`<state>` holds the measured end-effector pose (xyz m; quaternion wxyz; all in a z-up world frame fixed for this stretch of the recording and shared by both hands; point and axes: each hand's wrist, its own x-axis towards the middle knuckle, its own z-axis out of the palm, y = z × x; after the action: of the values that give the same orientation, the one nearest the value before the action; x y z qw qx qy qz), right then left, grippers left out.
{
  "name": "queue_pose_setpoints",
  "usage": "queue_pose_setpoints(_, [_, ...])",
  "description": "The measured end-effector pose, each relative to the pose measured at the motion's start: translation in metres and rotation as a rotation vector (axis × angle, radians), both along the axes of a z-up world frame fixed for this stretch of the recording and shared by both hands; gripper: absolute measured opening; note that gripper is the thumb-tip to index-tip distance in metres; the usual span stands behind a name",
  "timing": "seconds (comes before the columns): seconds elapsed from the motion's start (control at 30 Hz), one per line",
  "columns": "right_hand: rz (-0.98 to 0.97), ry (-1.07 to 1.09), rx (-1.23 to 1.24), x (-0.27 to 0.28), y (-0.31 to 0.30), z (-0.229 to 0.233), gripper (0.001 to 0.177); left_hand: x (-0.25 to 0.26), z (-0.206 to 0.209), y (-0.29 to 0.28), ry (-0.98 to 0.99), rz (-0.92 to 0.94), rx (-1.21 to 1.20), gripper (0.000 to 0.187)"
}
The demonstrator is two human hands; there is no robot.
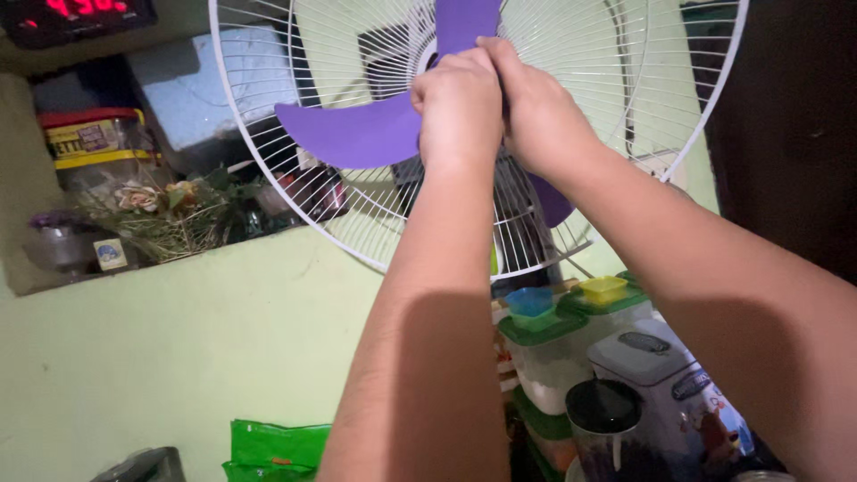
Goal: The person assembles a table fan by attaching the purple fan blades to the motor hub and securing them with a black cap. They then attach the front wire grill to complete the assembly.
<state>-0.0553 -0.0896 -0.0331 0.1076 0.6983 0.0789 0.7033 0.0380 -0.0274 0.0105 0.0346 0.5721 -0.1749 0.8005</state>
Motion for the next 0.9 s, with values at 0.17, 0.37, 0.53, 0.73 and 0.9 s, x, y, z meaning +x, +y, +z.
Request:
queue_pose_setpoints(0.17, [-0.009,-0.012,-0.02,-0.005,-0.001,0.001,0.064,0.008,-0.001,-0.02,0.001,0.005,-0.059,0.03])
queue_pose_setpoints(0.37, [-0.012,0.001,0.057,0.0,0.01,-0.001,0.054,0.007,-0.003,0.001,0.003,-0.336,0.001,0.045])
queue_pose_setpoints(0.53, [-0.038,-0.027,0.073,0.005,0.006,-0.001,0.045,-0.005,-0.01,0.002,0.24,-0.426,-0.081,0.061])
queue_pose_setpoints(0.73, [0.043,-0.016,0.207,0.009,0.014,-0.006,0.05,-0.033,-0.005,0.008,0.628,-0.595,-0.077,0.056])
queue_pose_setpoints(0.9, [0.044,-0.014,0.103,0.009,0.014,-0.01,0.072,-0.047,-0.004,0.027,1.128,-1.15,-0.139,0.062])
